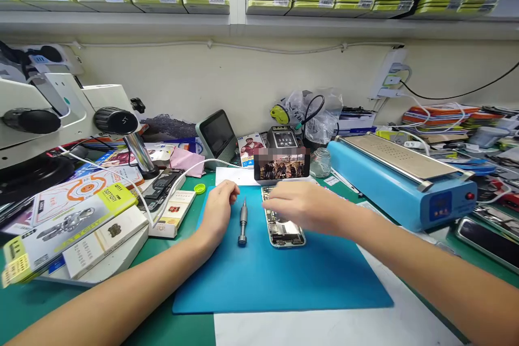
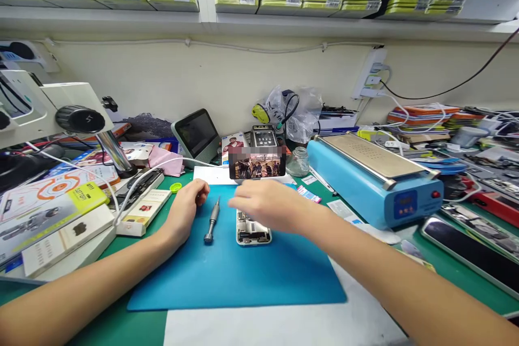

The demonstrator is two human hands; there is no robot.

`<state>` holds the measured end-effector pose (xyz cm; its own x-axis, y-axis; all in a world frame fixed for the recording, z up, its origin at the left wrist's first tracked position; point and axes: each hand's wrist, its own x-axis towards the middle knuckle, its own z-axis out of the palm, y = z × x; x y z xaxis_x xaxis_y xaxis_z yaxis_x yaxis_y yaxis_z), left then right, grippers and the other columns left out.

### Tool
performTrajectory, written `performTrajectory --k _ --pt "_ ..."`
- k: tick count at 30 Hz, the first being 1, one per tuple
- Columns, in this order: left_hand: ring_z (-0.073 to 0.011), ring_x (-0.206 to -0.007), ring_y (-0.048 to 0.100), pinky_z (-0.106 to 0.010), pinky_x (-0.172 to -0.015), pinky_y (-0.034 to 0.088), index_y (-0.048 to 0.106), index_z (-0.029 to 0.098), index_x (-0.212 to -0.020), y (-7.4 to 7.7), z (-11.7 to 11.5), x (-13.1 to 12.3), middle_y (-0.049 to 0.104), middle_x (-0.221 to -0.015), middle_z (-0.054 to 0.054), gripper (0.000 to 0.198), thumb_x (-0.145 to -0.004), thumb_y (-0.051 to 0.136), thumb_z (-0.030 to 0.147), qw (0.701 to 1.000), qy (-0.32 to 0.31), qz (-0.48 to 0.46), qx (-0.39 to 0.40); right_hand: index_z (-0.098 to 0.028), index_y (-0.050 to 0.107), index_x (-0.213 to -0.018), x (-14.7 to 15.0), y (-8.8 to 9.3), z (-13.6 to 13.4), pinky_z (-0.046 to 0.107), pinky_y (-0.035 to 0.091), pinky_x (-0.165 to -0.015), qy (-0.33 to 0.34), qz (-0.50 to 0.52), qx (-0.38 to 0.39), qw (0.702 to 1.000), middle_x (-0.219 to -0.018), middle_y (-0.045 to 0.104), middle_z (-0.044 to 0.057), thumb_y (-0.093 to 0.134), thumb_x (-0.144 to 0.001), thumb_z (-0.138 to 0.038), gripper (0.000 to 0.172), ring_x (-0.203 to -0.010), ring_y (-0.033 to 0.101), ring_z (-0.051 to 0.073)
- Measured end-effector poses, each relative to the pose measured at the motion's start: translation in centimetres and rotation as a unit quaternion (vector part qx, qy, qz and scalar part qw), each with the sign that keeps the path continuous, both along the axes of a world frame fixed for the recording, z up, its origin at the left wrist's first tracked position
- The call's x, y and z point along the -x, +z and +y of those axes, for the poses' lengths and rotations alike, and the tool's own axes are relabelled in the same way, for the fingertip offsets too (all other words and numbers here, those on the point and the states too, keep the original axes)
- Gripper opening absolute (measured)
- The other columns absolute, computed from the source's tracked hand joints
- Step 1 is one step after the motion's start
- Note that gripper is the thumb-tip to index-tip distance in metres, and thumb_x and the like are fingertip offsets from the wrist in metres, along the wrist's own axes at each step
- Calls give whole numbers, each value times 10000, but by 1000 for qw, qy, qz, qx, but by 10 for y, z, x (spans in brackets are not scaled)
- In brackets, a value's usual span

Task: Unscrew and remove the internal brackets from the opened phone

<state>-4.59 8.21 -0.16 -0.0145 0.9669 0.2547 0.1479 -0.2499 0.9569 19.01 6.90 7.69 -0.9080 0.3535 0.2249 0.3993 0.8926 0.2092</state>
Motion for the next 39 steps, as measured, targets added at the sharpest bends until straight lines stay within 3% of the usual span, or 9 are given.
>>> performTrajectory --k 4,7,13,20,24,28,34,39 --pt "-168 -696 558 -309 -675 477 582 194 -778 5 -11 -6 539 -730 25 412 -1076 550 477 998 -43 43 -21 -150 747 -1049 -55 -3 7 283 451 -618 -105 91 43 989 -858 789 85 447 -1043 -170 301 -701 696 171" --pt "-184 -713 524 -327 -680 414 566 216 -760 10 -22 -11 540 -728 15 368 -1066 486 405 992 -87 90 -27 -172 768 -953 -78 -13 16 283 423 -585 -162 111 100 975 -764 786 53 457 -985 -178 313 -599 673 161" --pt "-220 -802 514 -379 -787 364 589 226 -745 19 -34 -13 616 -796 -4 338 -1031 511 389 967 -166 183 -65 -197 782 -948 -88 -21 26 289 387 -598 -218 82 219 947 -651 727 17 464 -939 -241 320 -553 621 162" --pt "-226 -877 538 -379 -836 381 616 230 -732 20 -37 -13 613 -874 -14 359 -1053 504 348 938 -230 247 -77 -208 725 -886 -88 -19 26 292 382 -622 -224 64 288 929 -644 709 3 480 -944 -290 265 -545 592 158" --pt "-234 -847 532 -384 -803 380 553 230 -674 17 -37 -15 577 -825 -19 427 -1068 478 376 936 -215 271 -67 -214 678 -821 -89 -17 26 290 379 -613 -231 57 315 919 -611 692 -9 474 -988 -352 298 -550 612 157" --pt "-244 -783 496 -385 -729 352 441 239 -643 13 -35 -16 507 -737 -15 426 -1044 481 380 941 -161 293 -57 -226 715 -921 -89 -17 26 296 365 -585 -250 57 326 910 -583 691 -8 498 -1002 -429 308 -532 613 173" --pt "-238 -761 487 -365 -682 322 422 249 -753 10 -35 -17 544 -791 -2 191 -891 553 260 937 -109 328 -50 -223 713 -1037 -91 -19 28 297 405 -578 -268 50 346 898 -622 730 1 527 -988 -463 308 -557 663 195" --pt "-230 -669 503 -341 -611 302 530 256 -884 11 -35 -15 549 -711 20 19 -890 519 271 935 -100 338 -28 -211 706 -1039 -89 -22 28 291 392 -558 -273 61 340 898 -597 690 -14 539 -956 -399 264 -520 619 178"
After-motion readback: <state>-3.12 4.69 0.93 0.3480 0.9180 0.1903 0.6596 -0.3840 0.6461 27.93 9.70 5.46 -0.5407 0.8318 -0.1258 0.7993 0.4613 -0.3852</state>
